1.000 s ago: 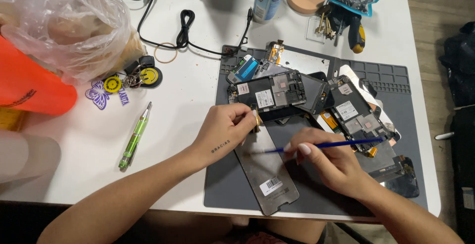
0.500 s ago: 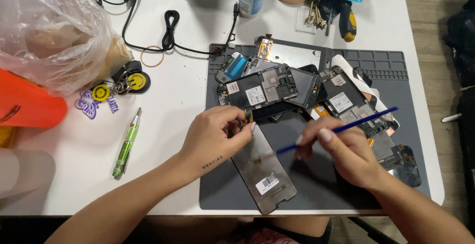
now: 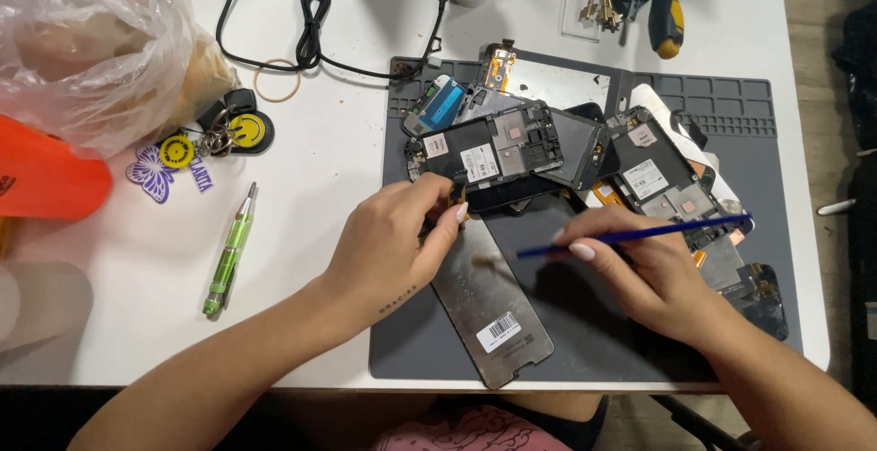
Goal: Cleaning dust and debris from disassembled smartphone components using a small brush on a repair bench.
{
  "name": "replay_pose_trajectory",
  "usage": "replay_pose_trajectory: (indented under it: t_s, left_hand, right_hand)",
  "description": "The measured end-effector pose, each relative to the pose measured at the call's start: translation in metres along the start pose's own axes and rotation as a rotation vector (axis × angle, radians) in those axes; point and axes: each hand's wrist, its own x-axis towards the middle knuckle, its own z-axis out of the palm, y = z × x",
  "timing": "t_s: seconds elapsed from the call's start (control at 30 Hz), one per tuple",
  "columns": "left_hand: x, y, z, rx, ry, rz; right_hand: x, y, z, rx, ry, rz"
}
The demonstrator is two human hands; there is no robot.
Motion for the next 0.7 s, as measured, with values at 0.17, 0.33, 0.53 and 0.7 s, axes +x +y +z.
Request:
replay_pose_trajectory:
  t_s: [0.17, 0.33, 0.53, 0.7]
  left_hand:
    - [0.0, -0.002, 0.002, 0.021, -0.008, 0.07]
    - [0.001, -0.001, 0.001, 0.074, 0.004, 0.135]
    - [-0.006, 0.001, 0.005, 0.128, 0.073, 0.19]
    - [-0.006, 0.001, 0.004, 0.221, 0.063, 0.241]
  right_hand:
    - [0.002, -0.011, -0.003, 0.061, 0.034, -0.098]
    - [0.017, -0.018, 0.006, -0.019, 0.022, -0.196]
    - [0.003, -0.009, -0.003, -0.085, -0.065, -0.156]
    - [0.01, -0.018, -0.014, -0.047, -0.222, -0.109]
